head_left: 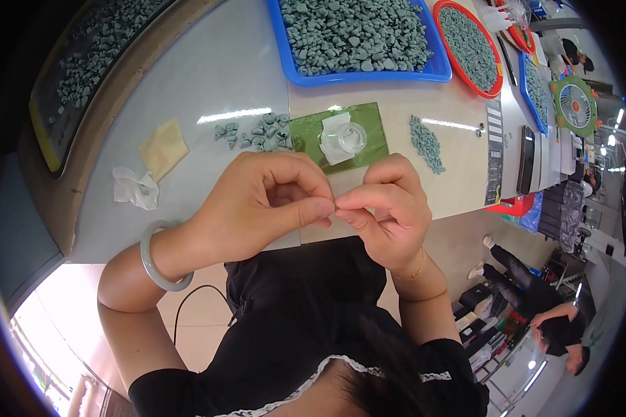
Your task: The person assembles small components by picking up individual parts and small inserts from the table, fitting them together by hand, and setting the assembled pieces down.
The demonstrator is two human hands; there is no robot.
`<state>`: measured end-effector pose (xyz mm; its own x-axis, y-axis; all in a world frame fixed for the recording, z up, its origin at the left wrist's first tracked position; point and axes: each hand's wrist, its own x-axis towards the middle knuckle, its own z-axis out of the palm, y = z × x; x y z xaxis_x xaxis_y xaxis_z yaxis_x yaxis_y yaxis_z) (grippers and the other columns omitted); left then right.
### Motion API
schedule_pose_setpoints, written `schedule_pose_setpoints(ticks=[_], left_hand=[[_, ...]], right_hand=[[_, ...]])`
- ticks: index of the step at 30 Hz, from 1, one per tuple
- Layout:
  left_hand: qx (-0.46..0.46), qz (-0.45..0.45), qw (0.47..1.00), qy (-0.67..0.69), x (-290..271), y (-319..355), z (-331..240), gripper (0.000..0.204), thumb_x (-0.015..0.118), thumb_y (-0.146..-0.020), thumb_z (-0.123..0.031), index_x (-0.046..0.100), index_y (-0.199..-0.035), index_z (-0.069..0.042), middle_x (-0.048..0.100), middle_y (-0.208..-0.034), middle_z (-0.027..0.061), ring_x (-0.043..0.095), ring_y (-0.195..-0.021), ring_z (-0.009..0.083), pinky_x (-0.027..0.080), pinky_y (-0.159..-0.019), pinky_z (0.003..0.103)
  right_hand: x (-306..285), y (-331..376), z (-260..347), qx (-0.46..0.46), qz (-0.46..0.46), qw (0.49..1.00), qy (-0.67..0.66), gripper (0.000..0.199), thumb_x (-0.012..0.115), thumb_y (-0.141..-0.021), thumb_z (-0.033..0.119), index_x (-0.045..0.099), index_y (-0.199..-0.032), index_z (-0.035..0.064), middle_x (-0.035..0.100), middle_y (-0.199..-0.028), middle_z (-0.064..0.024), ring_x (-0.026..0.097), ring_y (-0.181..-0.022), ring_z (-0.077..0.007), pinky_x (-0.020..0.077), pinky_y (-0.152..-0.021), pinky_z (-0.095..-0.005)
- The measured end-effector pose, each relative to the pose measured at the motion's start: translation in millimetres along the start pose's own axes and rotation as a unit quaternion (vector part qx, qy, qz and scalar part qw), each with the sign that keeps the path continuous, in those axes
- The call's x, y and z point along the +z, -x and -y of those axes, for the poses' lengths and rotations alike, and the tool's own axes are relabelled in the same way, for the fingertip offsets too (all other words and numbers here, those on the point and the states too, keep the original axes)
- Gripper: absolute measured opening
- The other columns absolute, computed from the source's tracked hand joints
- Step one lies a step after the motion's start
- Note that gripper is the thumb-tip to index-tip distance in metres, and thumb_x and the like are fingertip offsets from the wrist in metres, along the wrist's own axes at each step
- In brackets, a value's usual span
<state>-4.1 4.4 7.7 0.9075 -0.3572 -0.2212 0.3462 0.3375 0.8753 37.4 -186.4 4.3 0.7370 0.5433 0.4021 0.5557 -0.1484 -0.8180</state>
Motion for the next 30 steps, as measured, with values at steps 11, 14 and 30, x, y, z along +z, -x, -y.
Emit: schedule_pose_setpoints(ticks=[11,14,30], left_hand=[[0.009,-0.038,0.999,0.024,-0.2,-2.3,-0.9,0.009,0.061,-0.079,0.002,0.06,-0.087,0.005,0.056,-0.096,0.0118,0.061,-0.085,0.0183,0.051,-0.081,0.029],[0.014,-0.068,0.997,0.031,-2.0,-3.3,-1.4,0.013,0.061,-0.078,0.003,0.058,-0.091,0.005,0.055,-0.098,0.0109,0.061,-0.085,0.0174,0.05,-0.084,0.03],[-0.001,-0.087,0.993,0.076,-7.7,-3.2,5.0,0.024,0.065,-0.076,0.003,0.057,-0.098,0.003,0.063,-0.091,0.0092,0.061,-0.084,0.0102,0.049,-0.074,0.02]], right_hand=[[-20.3,-16.0,-12.0,-0.037,-0.034,0.983,0.179,0.017,0.072,-0.061,0.0,0.065,-0.075,0.0053,0.043,-0.069,-0.0013,0.042,-0.066,-0.0174,0.0354,-0.057,-0.0278],[-27.1,-24.7,-22.8,-0.07,-0.012,0.964,0.255,0.018,0.072,-0.059,-0.001,0.065,-0.074,0.0052,0.045,-0.069,-0.0018,0.043,-0.067,-0.0183,0.036,-0.058,-0.0278],[-25.8,-33.3,-24.3,-0.119,0.033,0.946,0.301,0.021,0.072,-0.055,0.003,0.064,-0.073,0.0085,0.051,-0.071,-0.0005,0.048,-0.07,-0.0199,0.0385,-0.064,-0.0299]])
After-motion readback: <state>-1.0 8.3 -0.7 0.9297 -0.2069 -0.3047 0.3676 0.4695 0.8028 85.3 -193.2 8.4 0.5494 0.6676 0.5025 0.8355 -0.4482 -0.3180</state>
